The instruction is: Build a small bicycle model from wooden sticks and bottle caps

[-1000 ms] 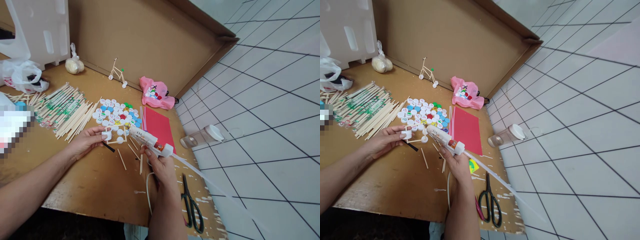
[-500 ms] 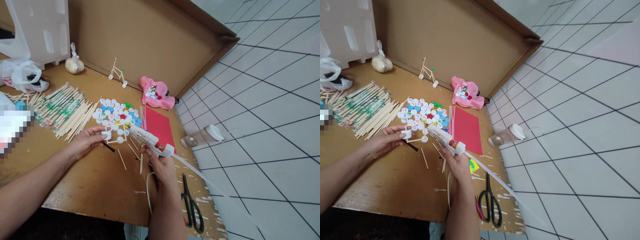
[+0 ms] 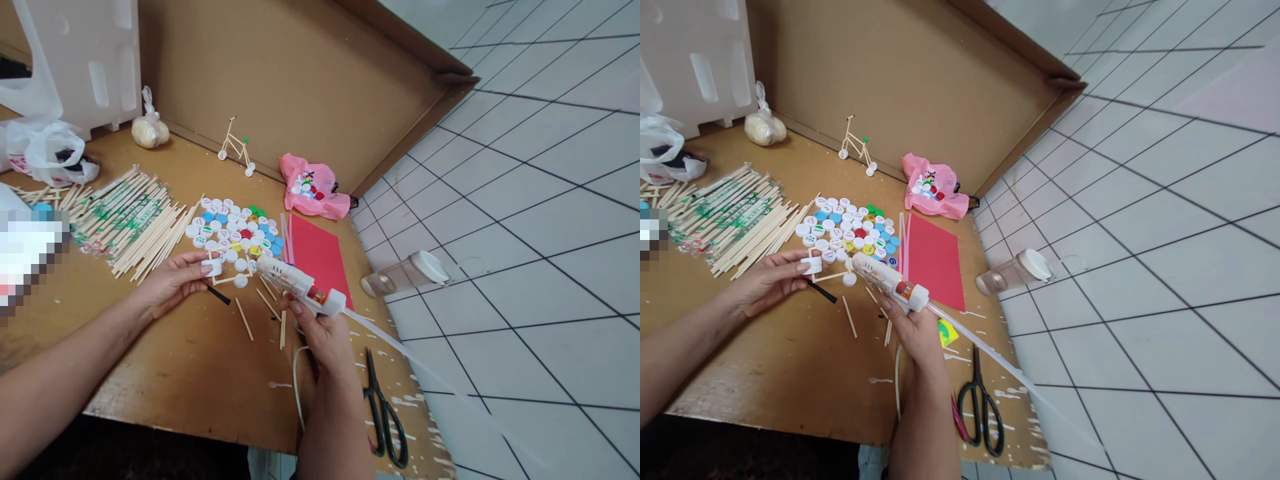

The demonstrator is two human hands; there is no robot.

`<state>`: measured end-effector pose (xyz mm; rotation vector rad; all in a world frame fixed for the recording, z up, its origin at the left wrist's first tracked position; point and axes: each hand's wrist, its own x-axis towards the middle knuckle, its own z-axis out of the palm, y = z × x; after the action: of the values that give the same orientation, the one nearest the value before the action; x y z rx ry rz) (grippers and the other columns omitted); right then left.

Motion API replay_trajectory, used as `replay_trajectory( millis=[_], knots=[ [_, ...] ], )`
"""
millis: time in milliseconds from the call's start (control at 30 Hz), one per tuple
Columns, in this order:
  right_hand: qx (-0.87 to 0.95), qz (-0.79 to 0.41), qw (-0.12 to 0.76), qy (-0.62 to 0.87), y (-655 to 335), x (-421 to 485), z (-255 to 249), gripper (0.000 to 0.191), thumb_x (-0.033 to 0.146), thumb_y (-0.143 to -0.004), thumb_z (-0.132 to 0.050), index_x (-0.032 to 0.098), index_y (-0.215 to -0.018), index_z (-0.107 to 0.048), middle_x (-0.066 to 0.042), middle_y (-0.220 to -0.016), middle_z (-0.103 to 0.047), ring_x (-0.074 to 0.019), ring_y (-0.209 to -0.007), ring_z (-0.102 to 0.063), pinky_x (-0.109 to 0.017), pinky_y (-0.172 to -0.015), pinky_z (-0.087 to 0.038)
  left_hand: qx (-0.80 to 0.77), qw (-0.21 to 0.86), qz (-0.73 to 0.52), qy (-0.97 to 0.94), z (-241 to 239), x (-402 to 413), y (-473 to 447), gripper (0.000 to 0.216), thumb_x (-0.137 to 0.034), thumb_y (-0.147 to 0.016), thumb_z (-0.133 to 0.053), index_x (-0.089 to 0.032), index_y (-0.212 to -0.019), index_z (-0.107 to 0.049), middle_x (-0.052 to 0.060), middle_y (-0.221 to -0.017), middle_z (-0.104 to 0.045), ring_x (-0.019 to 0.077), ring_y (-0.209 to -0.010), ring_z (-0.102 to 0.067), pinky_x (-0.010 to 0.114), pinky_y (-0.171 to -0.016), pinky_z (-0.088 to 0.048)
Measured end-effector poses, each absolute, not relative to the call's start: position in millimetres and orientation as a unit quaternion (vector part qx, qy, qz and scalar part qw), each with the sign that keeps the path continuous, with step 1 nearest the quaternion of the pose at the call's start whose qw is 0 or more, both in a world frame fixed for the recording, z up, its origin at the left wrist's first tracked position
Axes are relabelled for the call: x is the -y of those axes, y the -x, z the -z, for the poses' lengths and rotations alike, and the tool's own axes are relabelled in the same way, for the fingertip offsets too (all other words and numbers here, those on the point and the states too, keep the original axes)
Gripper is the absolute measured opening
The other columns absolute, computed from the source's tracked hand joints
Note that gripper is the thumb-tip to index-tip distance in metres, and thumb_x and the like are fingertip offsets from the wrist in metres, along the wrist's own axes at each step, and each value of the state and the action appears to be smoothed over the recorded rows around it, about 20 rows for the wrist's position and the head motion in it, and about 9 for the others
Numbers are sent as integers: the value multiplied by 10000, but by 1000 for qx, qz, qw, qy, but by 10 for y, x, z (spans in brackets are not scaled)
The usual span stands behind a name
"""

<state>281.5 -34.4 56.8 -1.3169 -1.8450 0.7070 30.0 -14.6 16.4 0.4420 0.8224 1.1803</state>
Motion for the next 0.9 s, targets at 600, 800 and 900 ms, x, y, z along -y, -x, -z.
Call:
replay_trajectory(
  millis=[600, 800, 900],
  knots=[
    [730, -255, 348, 530, -2786, 369, -578, 373, 536, -789, -558, 185, -784, -684, -66, -758, -722, -199, -683, -664, -289, -623, -541, -351, 724, -578, -135, -224, 107, -271, 239, 55, -774, -536, -89, -874, -699, 89, -782, -751, 108, -533, -668, 157, -473, -552],
    [730, -240, 350, 535, -2777, 371, -572, 325, 481, -788, -550, 184, -782, -680, -59, -714, -713, -194, -631, -650, -292, -587, -537, -356, 719, -580, -142, -240, 116, -279, 230, 55, -750, -576, -94, -873, -700, 80, -776, -749, 116, -564, -679, 156, -481, -558],
    [732, -229, 348, 539, -2772, 370, -578, 326, 488, -780, -554, 187, -774, -682, -62, -738, -714, -199, -667, -652, -299, -619, -540, -359, 715, -583, -141, -236, 113, -282, 232, 56, -734, -599, -97, -876, -701, 79, -786, -748, 127, -594, -692, 159, -485, -562]
  ],
)
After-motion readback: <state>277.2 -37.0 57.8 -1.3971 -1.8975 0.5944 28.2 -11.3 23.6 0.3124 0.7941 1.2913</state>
